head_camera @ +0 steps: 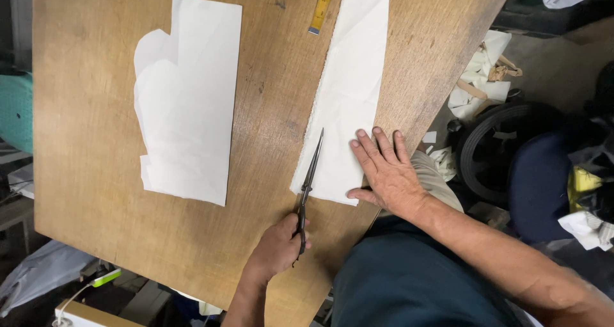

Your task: The person uses shears to cut a large piece of white fabric into strips and smaller pieces on a wooden table. They measure the fabric with a yellow tape measure and cut along the lines. The person then gathers the cut pieces and places them into a pile on the floor.

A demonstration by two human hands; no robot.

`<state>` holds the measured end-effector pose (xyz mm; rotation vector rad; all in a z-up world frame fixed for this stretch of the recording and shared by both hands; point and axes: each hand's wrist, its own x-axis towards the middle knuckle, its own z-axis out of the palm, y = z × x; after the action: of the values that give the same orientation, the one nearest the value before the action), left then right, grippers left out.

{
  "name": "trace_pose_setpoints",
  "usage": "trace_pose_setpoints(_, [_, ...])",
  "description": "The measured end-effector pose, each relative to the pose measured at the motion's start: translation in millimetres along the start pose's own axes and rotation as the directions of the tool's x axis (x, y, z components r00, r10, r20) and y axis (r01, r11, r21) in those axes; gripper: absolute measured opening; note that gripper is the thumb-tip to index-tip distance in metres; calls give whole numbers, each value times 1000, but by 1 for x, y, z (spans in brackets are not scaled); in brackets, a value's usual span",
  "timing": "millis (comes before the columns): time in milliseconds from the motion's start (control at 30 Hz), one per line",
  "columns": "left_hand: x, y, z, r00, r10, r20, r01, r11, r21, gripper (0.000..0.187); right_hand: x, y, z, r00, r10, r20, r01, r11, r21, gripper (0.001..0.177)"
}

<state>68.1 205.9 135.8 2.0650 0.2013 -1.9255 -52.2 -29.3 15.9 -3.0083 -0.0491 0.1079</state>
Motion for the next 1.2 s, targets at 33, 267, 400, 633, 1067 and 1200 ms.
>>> trace_pose_setpoints(33, [-3,7,-3,1000,1,0,-1,1000,5,22,0,0,-1,1000,5,-2,-5,1000,0,120])
trace_pose_setpoints(267, [-6,34,-8,1000,17,-5,-17,999,29,30,-1,1,2,1000,-9,22,9,1000,-2,118])
trace_pose_setpoints(400, [-11,46,-11,1000,6,14,-7,998,64,35,-2,3,3,1000,-12,14,12,1000,13,119])
trace_pose_setpoints(633, [0,56,-15,990,144,6,-141,966,216,50,-1,0,7,997,43,69,-58,970,237,117])
trace_pose_setpoints(1067, [-39,-112,60,991,-25,-135,75,923,376,26,-4,0,3,999,-24,21,25,998,-66,120])
trace_pose_setpoints(1200, [-10,-212,117,952,141,-273,31,841,541,24,-4,-1,1,1000,-27,-4,27,999,22,119])
